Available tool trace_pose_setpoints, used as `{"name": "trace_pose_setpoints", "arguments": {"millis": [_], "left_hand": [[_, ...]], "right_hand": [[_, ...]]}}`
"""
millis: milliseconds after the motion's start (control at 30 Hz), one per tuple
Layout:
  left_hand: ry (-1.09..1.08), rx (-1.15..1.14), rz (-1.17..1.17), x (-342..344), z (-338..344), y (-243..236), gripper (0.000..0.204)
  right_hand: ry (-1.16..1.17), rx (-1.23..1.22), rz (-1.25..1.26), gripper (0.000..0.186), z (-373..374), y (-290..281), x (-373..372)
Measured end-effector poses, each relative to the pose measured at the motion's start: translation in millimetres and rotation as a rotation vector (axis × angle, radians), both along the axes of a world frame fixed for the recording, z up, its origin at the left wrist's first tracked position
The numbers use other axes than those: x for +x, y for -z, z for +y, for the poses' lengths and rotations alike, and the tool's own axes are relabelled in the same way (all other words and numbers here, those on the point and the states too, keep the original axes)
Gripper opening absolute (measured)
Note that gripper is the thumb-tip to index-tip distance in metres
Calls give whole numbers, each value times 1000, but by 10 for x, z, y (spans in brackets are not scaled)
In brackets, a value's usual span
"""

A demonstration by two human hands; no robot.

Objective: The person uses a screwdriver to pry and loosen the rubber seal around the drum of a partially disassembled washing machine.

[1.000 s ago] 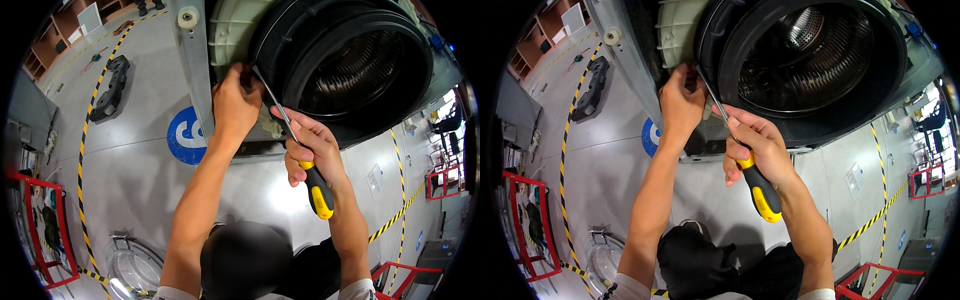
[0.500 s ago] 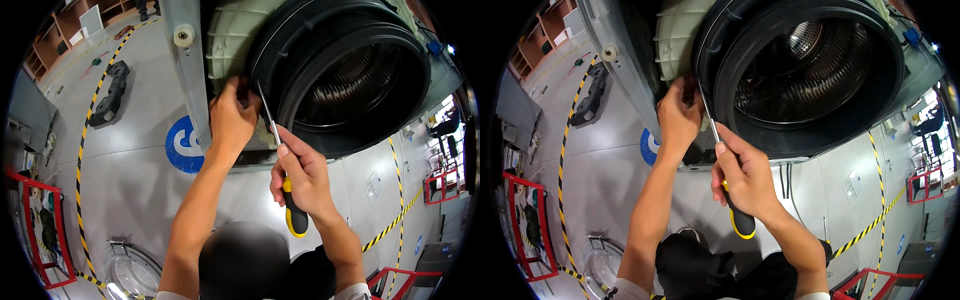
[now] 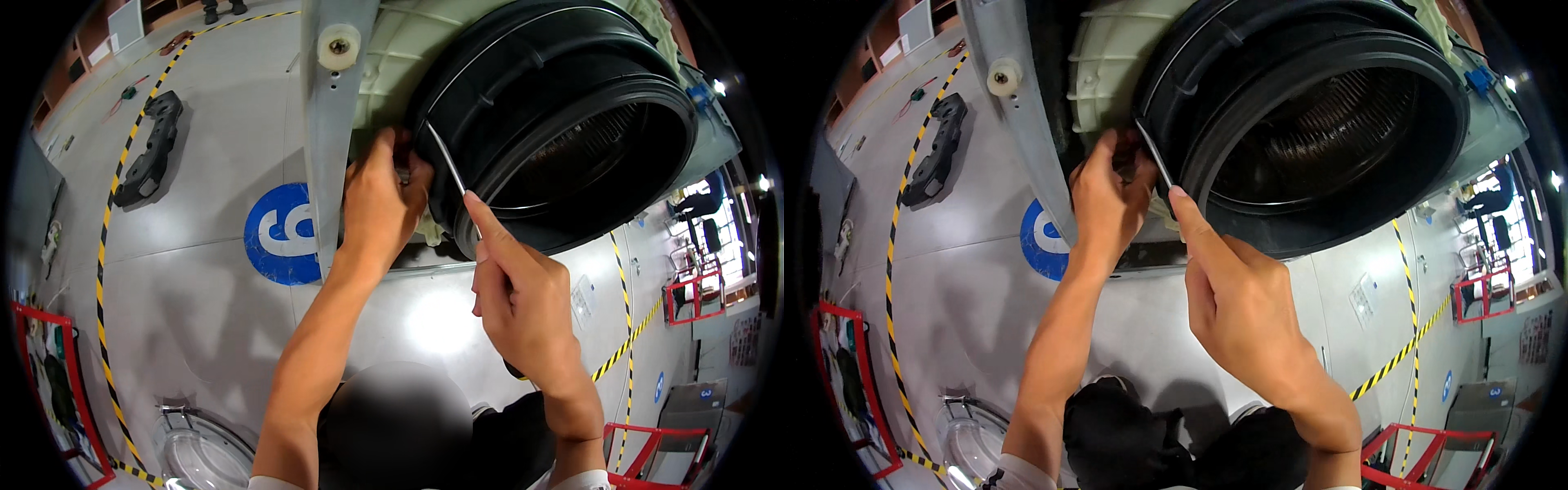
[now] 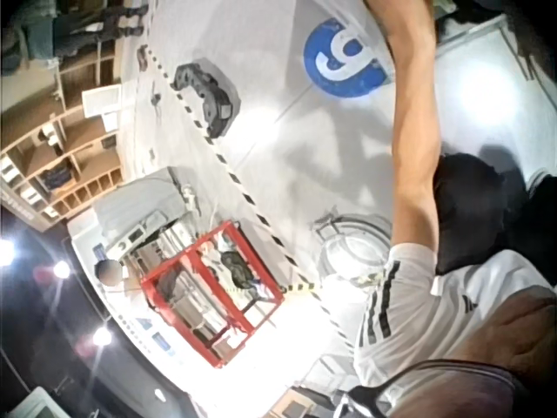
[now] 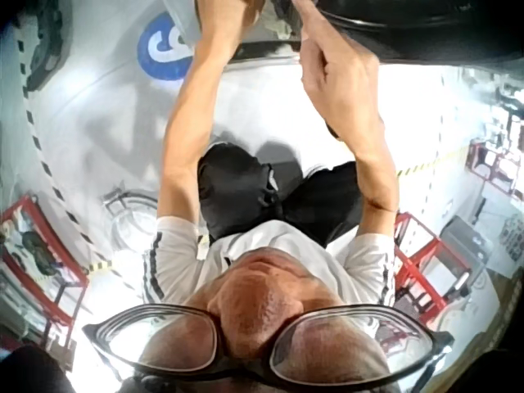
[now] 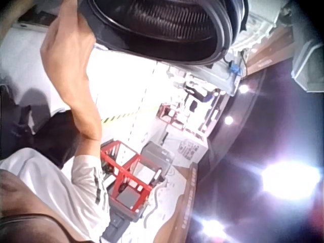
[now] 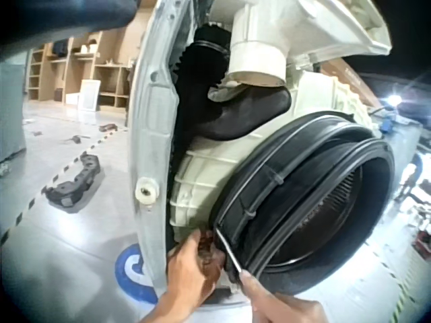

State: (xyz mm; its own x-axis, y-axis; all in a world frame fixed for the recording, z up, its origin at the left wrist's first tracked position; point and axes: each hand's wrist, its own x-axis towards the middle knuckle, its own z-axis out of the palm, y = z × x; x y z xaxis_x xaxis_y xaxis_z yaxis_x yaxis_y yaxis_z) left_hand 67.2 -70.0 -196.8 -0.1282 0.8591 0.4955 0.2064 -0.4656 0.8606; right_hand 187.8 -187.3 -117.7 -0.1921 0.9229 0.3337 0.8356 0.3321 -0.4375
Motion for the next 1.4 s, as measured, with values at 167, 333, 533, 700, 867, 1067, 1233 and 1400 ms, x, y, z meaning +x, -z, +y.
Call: {"name": "trace_pose_setpoints", "arguments": {"millis": [167, 333, 533, 700, 867, 1067, 1233, 1400], "left_hand": [[23, -19, -17, 18, -13, 5, 30], [24, -70, 8, -12, -27, -101, 30], [-95, 46, 77, 31, 42, 4, 26], [-102, 6, 47, 10, 39, -24, 23], [-105, 11, 39, 39, 64, -31, 23], [-91, -28, 19, 29, 60, -56, 25], [-123, -10, 30, 39, 57, -64, 27], [-105, 24, 47, 29, 82, -27, 28]], "right_hand": [[48, -297, 548, 51, -30, -124, -123], [78, -363, 796, 52, -11, -81, -218], [2, -411, 994, 49, 73, 24, -97], [-28, -475, 1172, 45, 130, 15, -127], [-56, -586, 1264, 41, 211, -19, 57], [-66, -606, 1099, 39, 326, -49, 244], [-80, -599, 1065, 38, 340, -131, 210], [19, -617, 1092, 39, 308, -298, 64]]}}
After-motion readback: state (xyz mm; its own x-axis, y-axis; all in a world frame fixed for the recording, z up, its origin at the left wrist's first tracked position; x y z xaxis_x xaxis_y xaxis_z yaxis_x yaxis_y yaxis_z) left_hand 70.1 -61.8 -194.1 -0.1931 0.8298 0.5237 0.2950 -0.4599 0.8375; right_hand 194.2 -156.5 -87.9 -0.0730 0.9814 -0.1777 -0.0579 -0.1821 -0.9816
